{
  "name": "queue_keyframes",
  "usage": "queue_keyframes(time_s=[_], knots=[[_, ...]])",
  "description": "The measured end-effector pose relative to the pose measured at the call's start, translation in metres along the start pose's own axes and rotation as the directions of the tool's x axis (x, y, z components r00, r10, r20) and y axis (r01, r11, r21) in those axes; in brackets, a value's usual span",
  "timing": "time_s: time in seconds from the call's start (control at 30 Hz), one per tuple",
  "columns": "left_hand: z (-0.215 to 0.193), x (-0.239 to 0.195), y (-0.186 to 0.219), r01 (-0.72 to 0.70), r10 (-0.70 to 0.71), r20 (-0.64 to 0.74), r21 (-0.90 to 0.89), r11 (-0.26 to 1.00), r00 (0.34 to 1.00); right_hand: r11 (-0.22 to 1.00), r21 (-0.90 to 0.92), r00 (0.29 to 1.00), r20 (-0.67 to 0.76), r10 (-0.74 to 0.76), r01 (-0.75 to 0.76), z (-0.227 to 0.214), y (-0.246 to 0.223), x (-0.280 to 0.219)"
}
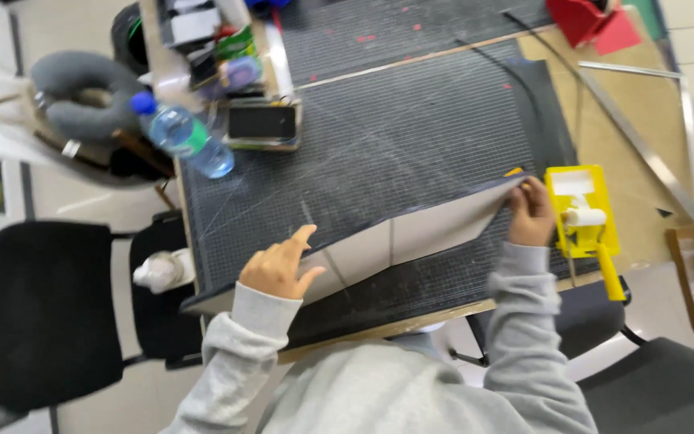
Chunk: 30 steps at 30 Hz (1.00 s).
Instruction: Applying glue to the edges of a cardboard structure and attaching a black covering material to create a finished surface.
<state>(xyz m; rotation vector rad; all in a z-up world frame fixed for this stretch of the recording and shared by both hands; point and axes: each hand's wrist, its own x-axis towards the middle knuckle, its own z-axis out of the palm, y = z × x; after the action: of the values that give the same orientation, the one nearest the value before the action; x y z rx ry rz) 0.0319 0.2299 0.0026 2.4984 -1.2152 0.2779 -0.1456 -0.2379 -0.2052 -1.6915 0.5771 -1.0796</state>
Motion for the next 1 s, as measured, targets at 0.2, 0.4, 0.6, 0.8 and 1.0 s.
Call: queue_keyframes(time_s=[0.2, 0.4, 0.6, 0.8, 1.0], knots=[[-0.048, -0.034, -0.04, 0.184, -0.191, 0.119, 0.071, 0.98, 0.974, 0.903, 0.318, 0.95, -0.016, 0.311, -0.29, -0.026, -0.045, -0.011], [-0.113, -0.05, -0.05, -0.053, 0.063, -0.367, 0.039, 0.998, 0.928, 0.946, 0.186, 0.959, -0.056, 0.279, -0.265, -0.077, -0.093, -0.035], [-0.083, -0.061, -0.036, -0.247, 0.115, -0.433, -0.261, 0.933, 0.894, 0.221, -0.956, 0.977, 0.165, -0.132, 0.192, -0.202, -0.146, -0.062], [0.04, -0.067, 0.004, -0.155, 0.059, -0.161, -0.692, 0.705, 0.985, 0.427, -0.885, 0.78, -0.395, -0.486, -0.183, -0.185, -0.13, -0.118], [0.098, -0.054, 0.093, -0.034, 0.36, 0.25, -0.779, 0.627, 0.899, 0.445, -0.896, 0.687, -0.328, -0.648, -0.009, 0.066, -0.242, -0.182]])
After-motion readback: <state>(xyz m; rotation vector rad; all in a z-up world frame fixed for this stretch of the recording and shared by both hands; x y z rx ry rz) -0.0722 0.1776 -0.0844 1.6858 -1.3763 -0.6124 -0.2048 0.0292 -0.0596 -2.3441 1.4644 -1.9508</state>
